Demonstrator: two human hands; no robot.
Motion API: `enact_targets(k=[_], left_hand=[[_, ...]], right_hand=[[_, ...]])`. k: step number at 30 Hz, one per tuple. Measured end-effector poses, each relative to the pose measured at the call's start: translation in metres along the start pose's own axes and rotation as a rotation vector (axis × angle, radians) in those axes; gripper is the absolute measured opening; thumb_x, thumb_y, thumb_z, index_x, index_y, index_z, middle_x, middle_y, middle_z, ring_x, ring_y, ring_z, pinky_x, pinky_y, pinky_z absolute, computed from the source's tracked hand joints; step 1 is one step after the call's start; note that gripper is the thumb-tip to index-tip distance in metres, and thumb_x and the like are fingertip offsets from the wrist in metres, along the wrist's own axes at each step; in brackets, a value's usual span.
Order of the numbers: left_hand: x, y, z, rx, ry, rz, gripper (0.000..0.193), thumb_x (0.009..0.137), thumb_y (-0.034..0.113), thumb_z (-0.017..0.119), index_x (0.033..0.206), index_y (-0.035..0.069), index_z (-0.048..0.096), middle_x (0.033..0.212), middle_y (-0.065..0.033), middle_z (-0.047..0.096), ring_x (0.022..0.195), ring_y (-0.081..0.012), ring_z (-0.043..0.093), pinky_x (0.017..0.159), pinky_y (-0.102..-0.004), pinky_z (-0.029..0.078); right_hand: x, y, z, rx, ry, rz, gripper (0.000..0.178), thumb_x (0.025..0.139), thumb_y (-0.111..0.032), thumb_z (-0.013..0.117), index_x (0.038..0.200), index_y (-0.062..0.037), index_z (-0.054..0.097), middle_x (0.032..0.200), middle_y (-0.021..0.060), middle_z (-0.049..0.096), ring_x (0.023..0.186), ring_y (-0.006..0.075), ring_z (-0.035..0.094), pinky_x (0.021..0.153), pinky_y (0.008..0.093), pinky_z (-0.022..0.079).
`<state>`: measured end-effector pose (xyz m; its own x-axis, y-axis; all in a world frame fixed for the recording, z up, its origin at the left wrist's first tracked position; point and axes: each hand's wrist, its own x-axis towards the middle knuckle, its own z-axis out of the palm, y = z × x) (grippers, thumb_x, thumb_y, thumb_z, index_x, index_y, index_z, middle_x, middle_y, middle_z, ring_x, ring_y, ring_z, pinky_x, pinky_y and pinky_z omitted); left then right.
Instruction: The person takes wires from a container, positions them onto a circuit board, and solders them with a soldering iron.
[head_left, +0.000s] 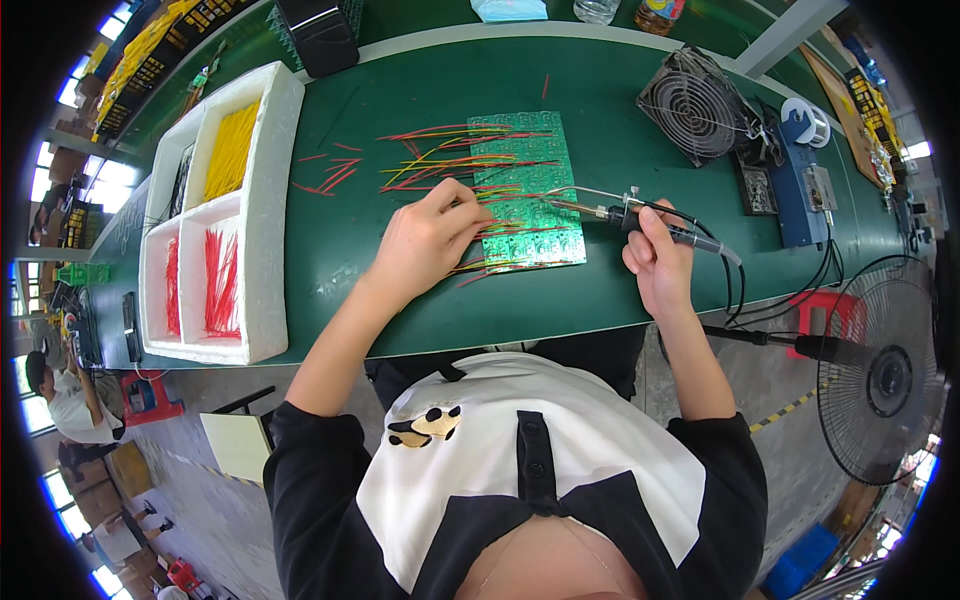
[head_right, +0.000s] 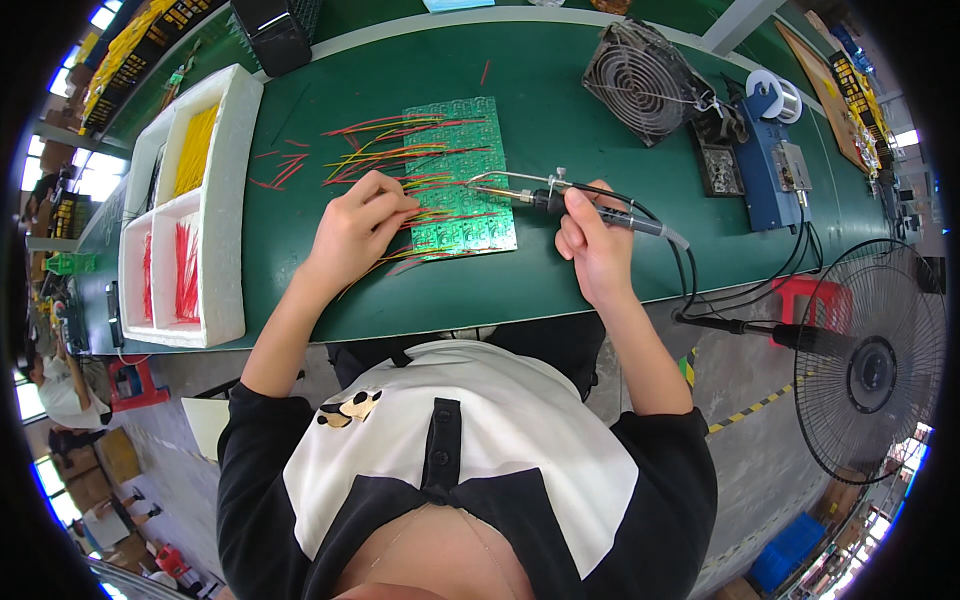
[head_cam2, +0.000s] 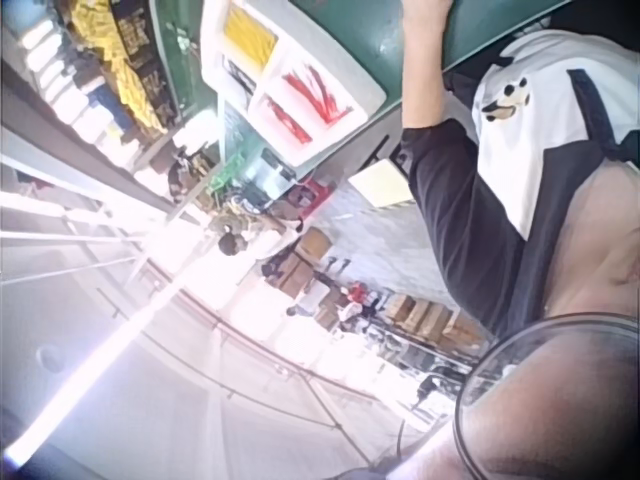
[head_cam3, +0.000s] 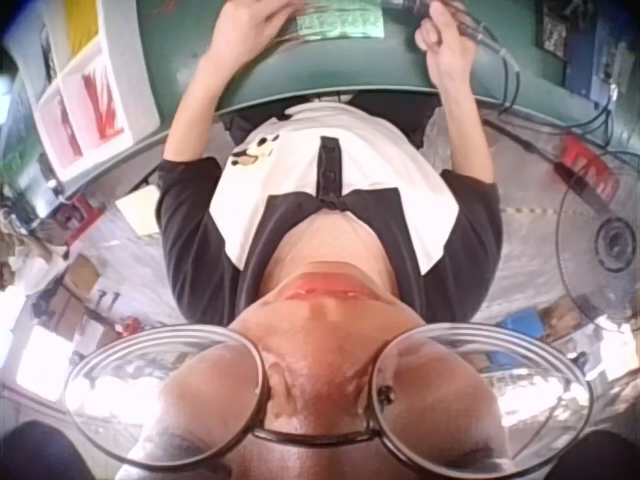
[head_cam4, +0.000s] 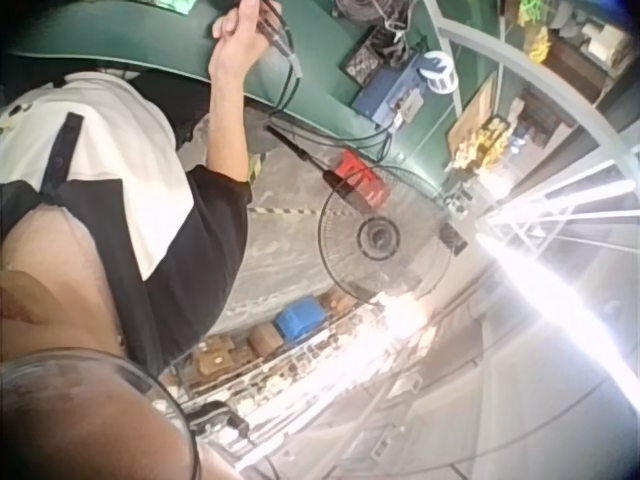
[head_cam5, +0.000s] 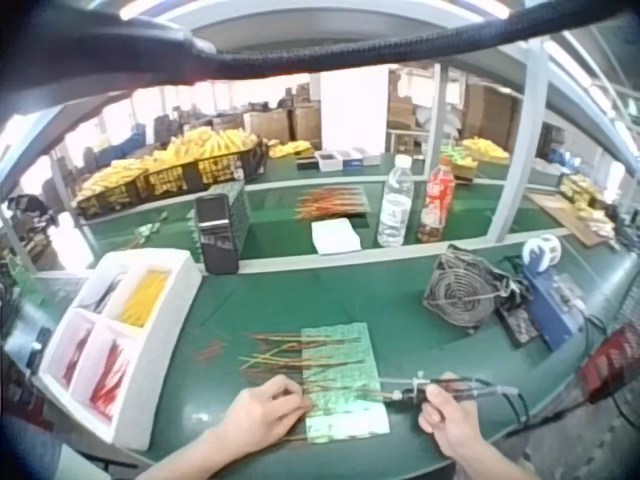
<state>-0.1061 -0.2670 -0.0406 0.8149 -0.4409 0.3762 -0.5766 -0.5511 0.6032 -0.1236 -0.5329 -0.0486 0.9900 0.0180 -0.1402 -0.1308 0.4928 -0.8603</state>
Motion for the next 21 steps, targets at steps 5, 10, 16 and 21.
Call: enact_targets(k=[5, 10, 16, 21], left_hand=[[-0.001, 0.000, 0.006, 0.065, 0.038, -0.021, 0.023, 0.071, -0.006, 0.060, 0.088, 0.009, 0.066, 0.085, -0.0046, 0.051, 0.056, -0.0133, 0.048, 0.050, -0.0257, 0.040], [-0.002, -0.009, 0.011, -0.066, 0.158, 0.113, 0.018, 0.069, -0.005, 0.065, 0.085, 0.003, 0.065, 0.077, -0.0064, 0.054, 0.062, -0.0155, 0.054, 0.053, -0.0264, 0.045], [0.003, -0.008, 0.016, -0.090, 0.164, 0.072, 0.012, 0.069, -0.003, 0.066, 0.079, 0.001, 0.063, 0.075, -0.0073, 0.055, 0.064, -0.0164, 0.056, 0.053, -0.0254, 0.046], [0.002, -0.010, 0.018, -0.089, 0.148, 0.070, 0.012, 0.069, -0.003, 0.066, 0.079, 0.001, 0.063, 0.075, -0.0072, 0.055, 0.063, -0.0155, 0.055, 0.052, -0.0249, 0.045]], right_hand=[[-0.003, 0.002, -0.001, -0.045, 0.007, -0.019, 0.016, 0.084, -0.013, 0.057, 0.076, -0.0089, 0.044, 0.059, -0.0054, 0.036, 0.046, 0.0016, 0.034, 0.040, 0.0196, 0.031], [-0.004, 0.003, -0.001, -0.037, 0.013, -0.031, 0.015, 0.083, -0.011, 0.057, 0.076, -0.0077, 0.044, 0.059, -0.0046, 0.037, 0.046, 0.0019, 0.033, 0.040, 0.0196, 0.031], [-0.007, 0.005, 0.001, -0.118, 0.007, -0.060, 0.013, 0.085, -0.014, 0.053, 0.077, -0.0066, 0.045, 0.058, -0.0061, 0.033, 0.045, 0.0008, 0.030, 0.040, 0.0187, 0.028], [-0.006, 0.005, 0.001, -0.122, 0.009, -0.047, 0.017, 0.082, -0.012, 0.058, 0.075, -0.0057, 0.044, 0.057, -0.0030, 0.039, 0.044, 0.0023, 0.032, 0.039, 0.0201, 0.031]])
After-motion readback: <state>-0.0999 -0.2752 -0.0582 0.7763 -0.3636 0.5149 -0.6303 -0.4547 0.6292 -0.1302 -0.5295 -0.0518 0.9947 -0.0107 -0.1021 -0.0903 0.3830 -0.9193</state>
